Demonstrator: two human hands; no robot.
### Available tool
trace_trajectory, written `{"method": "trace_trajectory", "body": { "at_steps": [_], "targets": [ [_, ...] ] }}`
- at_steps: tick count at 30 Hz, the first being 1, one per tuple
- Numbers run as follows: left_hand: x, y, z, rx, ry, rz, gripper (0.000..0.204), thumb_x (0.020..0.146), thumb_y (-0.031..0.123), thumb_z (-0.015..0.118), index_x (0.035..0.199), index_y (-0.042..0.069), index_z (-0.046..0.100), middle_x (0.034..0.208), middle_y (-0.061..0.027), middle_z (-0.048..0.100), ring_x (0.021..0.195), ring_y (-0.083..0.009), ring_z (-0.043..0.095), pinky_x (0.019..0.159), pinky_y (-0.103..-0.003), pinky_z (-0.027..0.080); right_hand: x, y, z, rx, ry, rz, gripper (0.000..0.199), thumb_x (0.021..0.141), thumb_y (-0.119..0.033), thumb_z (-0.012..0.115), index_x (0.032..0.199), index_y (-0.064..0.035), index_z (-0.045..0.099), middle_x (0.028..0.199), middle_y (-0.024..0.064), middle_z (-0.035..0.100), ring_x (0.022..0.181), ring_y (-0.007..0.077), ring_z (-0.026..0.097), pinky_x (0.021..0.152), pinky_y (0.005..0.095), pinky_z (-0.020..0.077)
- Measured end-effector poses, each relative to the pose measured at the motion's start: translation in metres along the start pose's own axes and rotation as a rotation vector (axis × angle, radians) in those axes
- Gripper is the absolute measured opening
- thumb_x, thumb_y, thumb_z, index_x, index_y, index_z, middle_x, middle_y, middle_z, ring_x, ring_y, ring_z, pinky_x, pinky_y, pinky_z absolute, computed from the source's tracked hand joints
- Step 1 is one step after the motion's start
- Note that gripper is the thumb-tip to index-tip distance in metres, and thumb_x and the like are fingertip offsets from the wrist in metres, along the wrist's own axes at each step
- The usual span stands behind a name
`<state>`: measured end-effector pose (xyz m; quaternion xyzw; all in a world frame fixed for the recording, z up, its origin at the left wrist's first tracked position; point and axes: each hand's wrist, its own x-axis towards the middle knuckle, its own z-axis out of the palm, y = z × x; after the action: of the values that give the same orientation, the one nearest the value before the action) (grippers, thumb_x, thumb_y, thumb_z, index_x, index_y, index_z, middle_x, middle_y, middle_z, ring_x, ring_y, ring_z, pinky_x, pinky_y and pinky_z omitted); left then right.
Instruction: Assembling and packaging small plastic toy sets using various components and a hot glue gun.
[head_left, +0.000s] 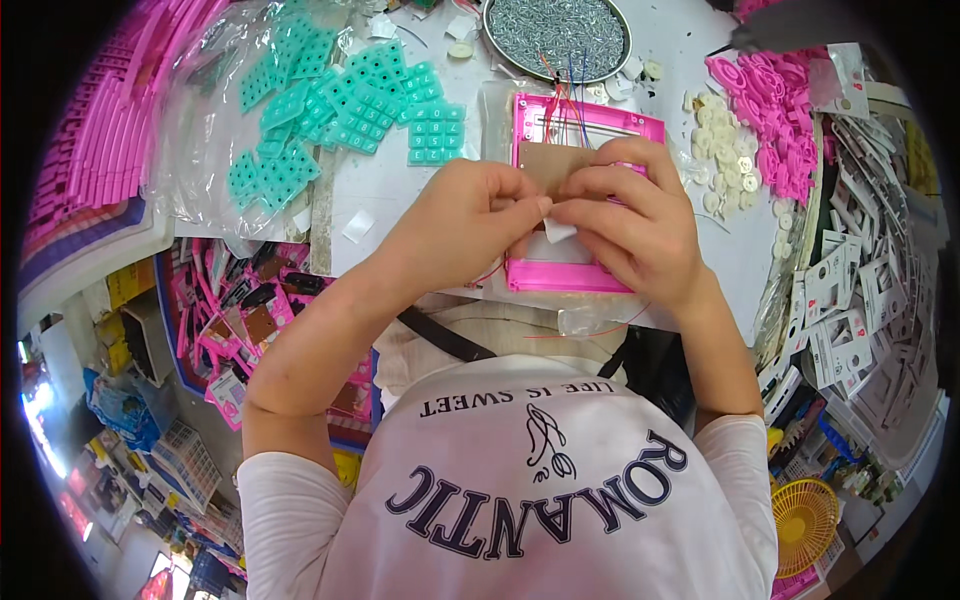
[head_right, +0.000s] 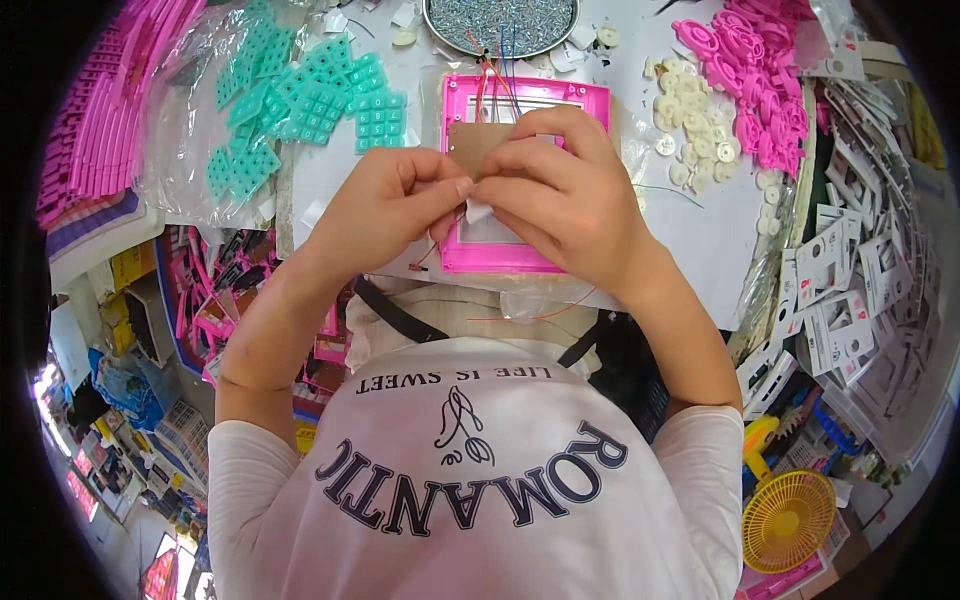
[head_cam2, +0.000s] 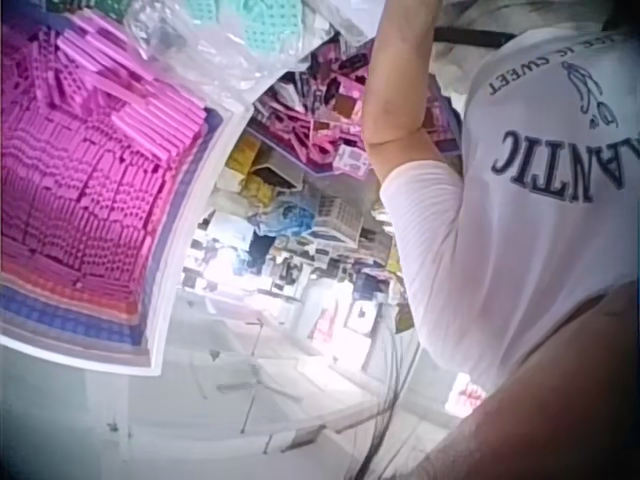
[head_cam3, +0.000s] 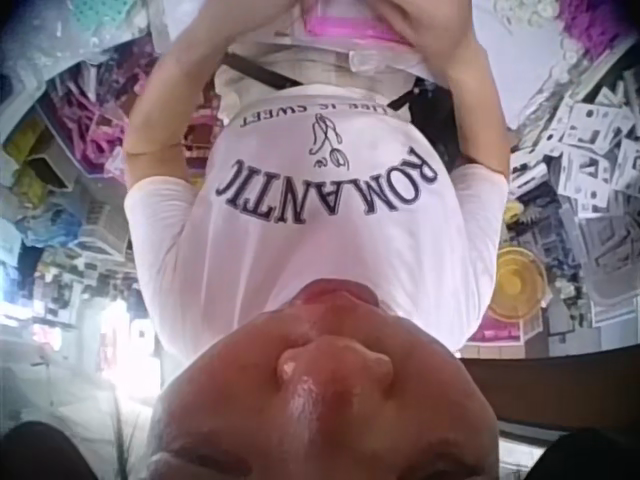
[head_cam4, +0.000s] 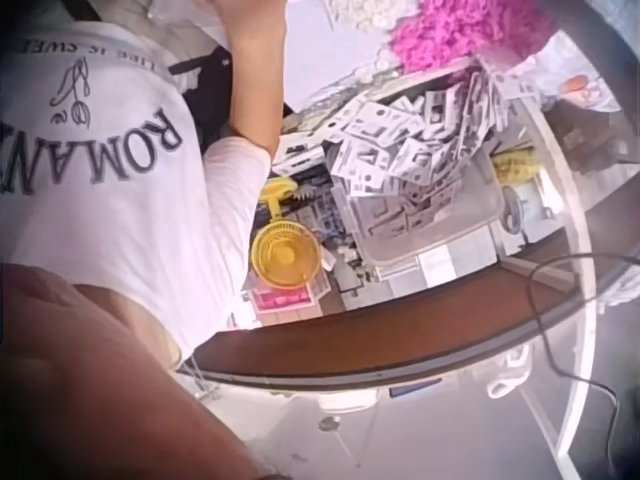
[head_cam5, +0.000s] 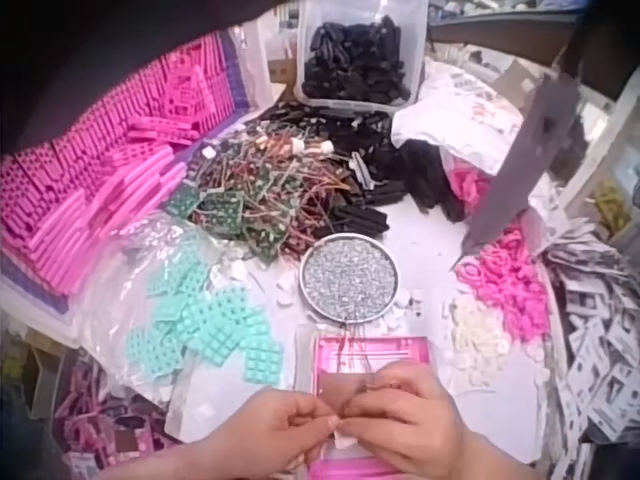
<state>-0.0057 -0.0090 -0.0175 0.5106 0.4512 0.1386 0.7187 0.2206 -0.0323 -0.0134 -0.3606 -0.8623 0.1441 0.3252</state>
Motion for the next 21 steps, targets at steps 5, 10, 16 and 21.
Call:
{"method": "trace_trajectory", "body": {
  "at_steps": [5,10,16,21],
  "targets": [
    [-0.010,-0.003,0.001,0.236,0.128,0.300,0.016,0.096,0.014,0.065,0.094,-0.002,0.071,0.069,-0.0017,0.066,0.061,-0.0045,0.057,0.053,-0.022,0.043,0.004,0.004,-0.001,0.183,-0.115,0.195,0.014,0.083,-0.013,0.075,0.093,-0.0051,0.070,0.088,0.0093,0.066,0.093,0.0303,0.057,0.081,0.0391,0.0484],
    [-0.003,-0.012,-0.002,0.013,0.036,0.248,0.014,0.095,0.011,0.066,0.097,-0.003,0.071,0.074,-0.0019,0.068,0.063,-0.0045,0.058,0.055,-0.022,0.044,0.009,0.004,-0.005,0.242,-0.248,0.316,0.013,0.089,-0.015,0.069,0.092,-0.0025,0.069,0.085,0.0110,0.066,0.092,0.0311,0.057,0.081,0.0406,0.0479],
    [-0.005,0.000,-0.003,-0.040,-0.060,0.068,0.014,0.097,0.008,0.064,0.104,-0.003,0.072,0.080,-0.0017,0.068,0.072,-0.0056,0.061,0.064,-0.021,0.048,0.011,0.004,-0.008,0.256,-0.279,0.285,0.012,0.087,-0.014,0.069,0.092,-0.0025,0.069,0.085,0.0123,0.064,0.091,0.0313,0.057,0.082,0.0413,0.0477],
    [-0.008,-0.004,0.001,0.036,-0.019,0.068,0.013,0.097,0.008,0.065,0.103,-0.002,0.072,0.079,-0.0015,0.068,0.069,-0.0039,0.060,0.058,-0.020,0.045,0.011,-0.002,-0.008,0.215,-0.290,0.292,0.012,0.085,-0.013,0.071,0.090,-0.0025,0.069,0.084,0.0132,0.063,0.090,0.0309,0.058,0.083,0.0419,0.0473]
  ]
}}
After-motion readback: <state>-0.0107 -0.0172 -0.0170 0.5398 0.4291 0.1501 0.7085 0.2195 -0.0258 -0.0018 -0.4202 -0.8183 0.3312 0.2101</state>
